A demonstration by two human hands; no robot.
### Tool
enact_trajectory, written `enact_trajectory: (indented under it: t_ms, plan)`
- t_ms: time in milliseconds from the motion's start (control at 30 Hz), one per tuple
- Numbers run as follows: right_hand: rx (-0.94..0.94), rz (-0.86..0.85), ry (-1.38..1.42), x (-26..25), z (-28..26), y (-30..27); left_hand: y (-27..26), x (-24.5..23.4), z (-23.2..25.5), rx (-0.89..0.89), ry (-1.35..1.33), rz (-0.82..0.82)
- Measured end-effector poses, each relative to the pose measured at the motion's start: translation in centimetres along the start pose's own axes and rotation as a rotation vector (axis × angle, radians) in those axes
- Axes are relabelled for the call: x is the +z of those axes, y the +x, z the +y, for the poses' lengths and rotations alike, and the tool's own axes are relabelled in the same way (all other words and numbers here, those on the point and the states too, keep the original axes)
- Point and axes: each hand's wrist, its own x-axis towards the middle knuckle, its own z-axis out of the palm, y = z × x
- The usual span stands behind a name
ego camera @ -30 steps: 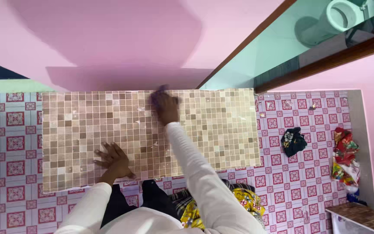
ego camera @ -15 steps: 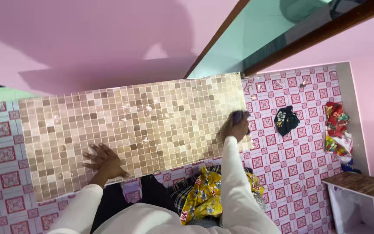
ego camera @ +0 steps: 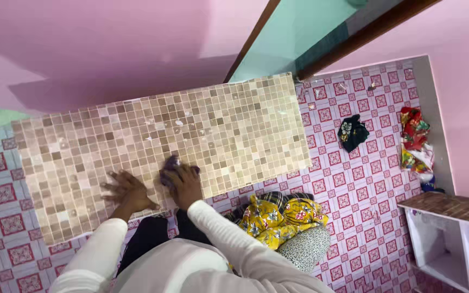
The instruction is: The person wipes the tops and undersides of several shelves and a wall-mounted ledge using a cloth by hand, moving around the room to reach different surfaces.
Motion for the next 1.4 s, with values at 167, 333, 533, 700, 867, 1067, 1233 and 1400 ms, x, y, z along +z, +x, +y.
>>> enact_trajectory:
  t_ms: [167, 333, 533, 700, 867, 1067, 1233, 1400]
  plan:
    - [-0.012, -0.169, -0.170, -3.9, 8.4, 2.8, 0.0, -0.2, 0.6, -0.048, -0.058, -0.002]
    - [0.968, 0.183, -0.569, -14.9, 17.5, 3.8, -1.3, -1.9, 1.0, -0.098, -0.090, 0.020]
    - [0.809, 0.249, -0.515, -7.6, 15.9, 7.0, -2.9, -3.1, 1.1, -0.034, -0.056, 0.010]
    - [0.000, 0.095, -0.268, 5.1, 3.8, 6.5, -2.6, -1.4, -0.8, 0.033, -0.107, 0.013]
    - [-0.210, -0.172, -0.175, 9.4, -5.5, 6.3, 0.7, 2.4, -4.5, 0.261, -0.196, 0.214]
    - [0.383, -0.104, -0.332, 6.3, -5.3, 6.9, -1.0, 6.3, -15.3, 0.609, -0.071, 0.595]
    - [0.366, -0.004, -0.396, 10.7, -7.6, 4.5, -2.9, 4.5, -21.6, 0.466, 0.002, 0.684]
    - [-0.012, -0.145, -0.381, 17.0, -16.2, 1.6, -4.3, 2.5, -23.4, 0.344, 0.015, 0.539]
